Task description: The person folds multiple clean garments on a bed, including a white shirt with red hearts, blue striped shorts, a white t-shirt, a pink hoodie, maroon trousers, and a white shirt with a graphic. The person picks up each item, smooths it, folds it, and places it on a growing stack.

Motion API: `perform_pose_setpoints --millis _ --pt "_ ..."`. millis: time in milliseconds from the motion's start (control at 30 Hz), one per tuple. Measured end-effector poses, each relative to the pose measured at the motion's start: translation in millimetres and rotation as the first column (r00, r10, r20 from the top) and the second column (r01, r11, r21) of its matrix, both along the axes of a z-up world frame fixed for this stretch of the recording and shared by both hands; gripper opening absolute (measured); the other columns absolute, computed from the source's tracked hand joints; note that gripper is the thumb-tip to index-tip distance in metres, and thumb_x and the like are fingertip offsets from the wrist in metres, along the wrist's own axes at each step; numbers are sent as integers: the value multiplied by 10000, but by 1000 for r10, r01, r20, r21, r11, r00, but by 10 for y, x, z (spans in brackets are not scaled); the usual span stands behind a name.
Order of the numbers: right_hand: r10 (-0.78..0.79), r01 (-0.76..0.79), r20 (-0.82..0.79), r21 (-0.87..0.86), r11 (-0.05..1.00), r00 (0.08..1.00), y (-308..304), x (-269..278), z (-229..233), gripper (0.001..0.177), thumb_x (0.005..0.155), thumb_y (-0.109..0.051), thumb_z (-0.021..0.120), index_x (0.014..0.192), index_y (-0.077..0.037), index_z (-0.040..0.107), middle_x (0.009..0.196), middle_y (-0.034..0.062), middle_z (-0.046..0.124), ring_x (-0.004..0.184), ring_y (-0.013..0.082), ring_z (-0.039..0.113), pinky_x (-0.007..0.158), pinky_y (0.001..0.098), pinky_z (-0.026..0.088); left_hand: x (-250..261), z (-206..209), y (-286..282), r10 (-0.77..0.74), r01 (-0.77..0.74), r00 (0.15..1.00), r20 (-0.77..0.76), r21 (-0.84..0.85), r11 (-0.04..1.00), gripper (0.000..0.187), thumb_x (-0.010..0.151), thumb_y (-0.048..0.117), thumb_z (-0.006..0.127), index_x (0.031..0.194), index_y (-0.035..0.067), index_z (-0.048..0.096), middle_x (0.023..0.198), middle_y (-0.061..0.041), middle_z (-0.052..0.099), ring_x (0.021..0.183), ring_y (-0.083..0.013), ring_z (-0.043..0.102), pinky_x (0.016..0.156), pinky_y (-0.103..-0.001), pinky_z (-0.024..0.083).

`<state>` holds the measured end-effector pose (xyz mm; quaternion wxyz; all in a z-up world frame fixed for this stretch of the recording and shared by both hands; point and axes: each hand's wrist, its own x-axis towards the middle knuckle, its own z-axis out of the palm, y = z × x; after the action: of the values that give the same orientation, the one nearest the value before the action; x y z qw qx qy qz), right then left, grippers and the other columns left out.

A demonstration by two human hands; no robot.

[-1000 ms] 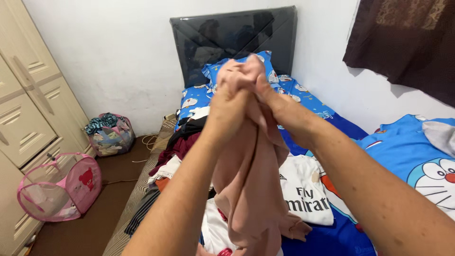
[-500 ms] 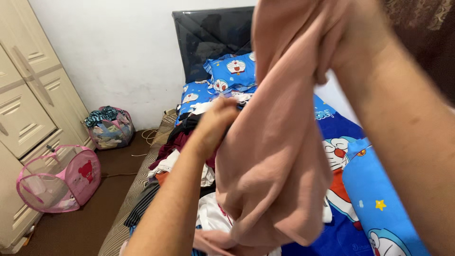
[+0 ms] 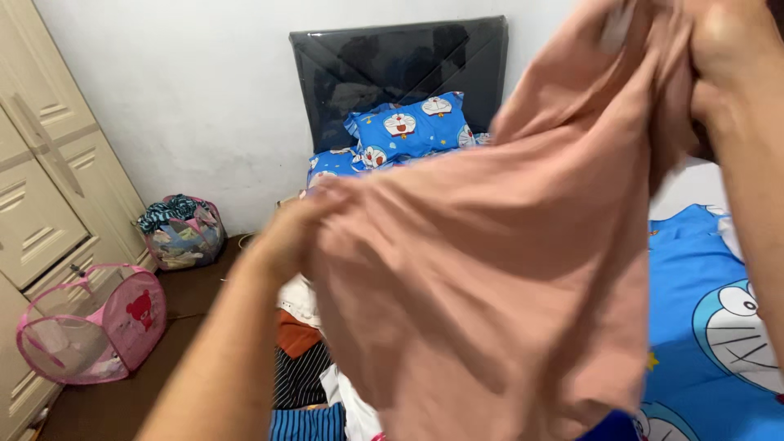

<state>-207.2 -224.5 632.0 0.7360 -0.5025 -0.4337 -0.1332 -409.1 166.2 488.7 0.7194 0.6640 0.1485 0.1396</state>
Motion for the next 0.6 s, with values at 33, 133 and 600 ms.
perform_pose_setpoints --millis 33,133,600 --pt "-15 15 -3 -8 1000 1000 -55 21 -49 276 976 -83 528 1224 -5 620 1133 149 704 989 248 702 785 388 603 -42 139 150 6 -8 988 152 15 1000 333 872 239 648 1185 135 698 1190 -58 727 1078 -191 684 944 -393 540" --pt "-24 22 -39 -61 998 999 -230 31 -242 258 980 -76 541 1214 -11 630 1127 142 703 983 246 696 781 393 594 -239 362 522 87 -129 944 319 112 985 306 841 143 688 1142 94 667 1167 -79 704 1065 -188 668 930 -364 548" --pt "-299 151 -358 -387 909 884 3 1100 -1118 189 1015 -94 629 1175 -19 693 1117 112 728 958 187 716 831 349 602 -142 -750 419 -303 299 953 -13 -116 947 209 881 66 754 1076 2 711 892 -110 686 710 -145 575 643 -273 463"
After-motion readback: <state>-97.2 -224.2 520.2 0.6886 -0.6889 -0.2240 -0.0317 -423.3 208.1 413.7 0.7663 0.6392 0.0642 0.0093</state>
